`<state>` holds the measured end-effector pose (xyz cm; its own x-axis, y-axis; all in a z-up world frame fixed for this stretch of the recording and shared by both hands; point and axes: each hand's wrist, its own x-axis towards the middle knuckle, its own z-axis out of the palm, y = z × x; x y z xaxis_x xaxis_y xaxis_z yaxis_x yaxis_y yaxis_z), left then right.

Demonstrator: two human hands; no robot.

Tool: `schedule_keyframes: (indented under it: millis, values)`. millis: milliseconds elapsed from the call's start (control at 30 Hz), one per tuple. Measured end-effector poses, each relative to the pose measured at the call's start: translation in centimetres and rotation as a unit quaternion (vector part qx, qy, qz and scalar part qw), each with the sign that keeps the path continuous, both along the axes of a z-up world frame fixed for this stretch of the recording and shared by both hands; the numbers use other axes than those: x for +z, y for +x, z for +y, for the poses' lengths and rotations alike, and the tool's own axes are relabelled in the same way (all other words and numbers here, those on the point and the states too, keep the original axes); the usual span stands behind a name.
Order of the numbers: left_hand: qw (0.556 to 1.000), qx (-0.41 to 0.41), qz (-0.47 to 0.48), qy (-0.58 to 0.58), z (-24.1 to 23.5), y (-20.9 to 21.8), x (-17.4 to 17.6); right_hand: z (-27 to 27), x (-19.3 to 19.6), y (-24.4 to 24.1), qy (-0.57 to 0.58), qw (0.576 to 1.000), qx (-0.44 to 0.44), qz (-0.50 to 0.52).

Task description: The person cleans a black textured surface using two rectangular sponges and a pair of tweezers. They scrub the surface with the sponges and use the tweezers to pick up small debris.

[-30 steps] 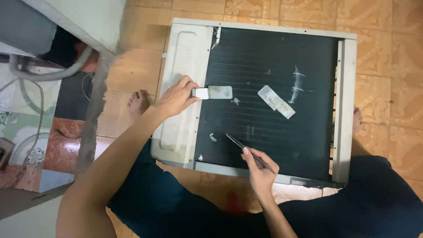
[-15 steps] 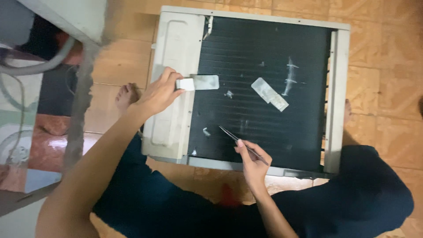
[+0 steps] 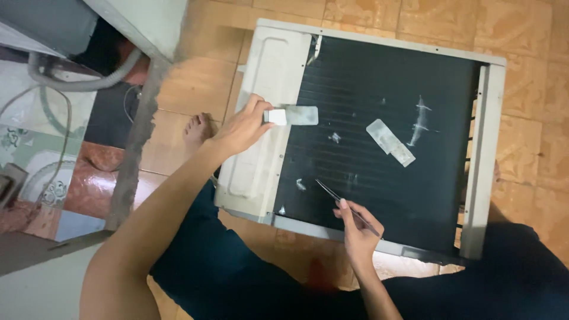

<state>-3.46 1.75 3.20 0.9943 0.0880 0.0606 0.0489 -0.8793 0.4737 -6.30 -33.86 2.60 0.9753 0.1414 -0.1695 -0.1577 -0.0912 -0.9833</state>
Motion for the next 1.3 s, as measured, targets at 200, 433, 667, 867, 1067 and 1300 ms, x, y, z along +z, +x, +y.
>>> schedule_keyframes:
  millis: [200,433,667,867,1067,1300]
  values:
    - [1.0,0.001,0.006,-0.002,0.0,-0.3,-0.5,-0.2,0.3,-0.1,0.006,1.0,-0.011,0.017]
    - [1.0,0.018,0.001,0.016,0.8,-0.5,-0.6,0.1,0.3,-0.2,-0.015,1.0,0.009,-0.013]
    - [0.999,0.024,0.026,-0.018,1.4,-0.2,0.7,-0.4,-0.1,0.1,-0.013,1.0,0.014,-0.005]
    - [0.992,0.021,-0.076,-0.099,2.8,-1.1,-1.4,-0.1,0.9,-0.1,0.005,0.999,0.0,0.032]
    - [1.0,0.008,0.013,-0.012,2.2,-0.1,-1.6,0.0,0.1,0.1,-0.008,1.0,0.014,0.014]
    - [1.0,0.021,0.004,-0.003,2.7,0.5,-3.6,1.3,-0.3,-1.6,-0.006,0.994,-0.015,-0.112]
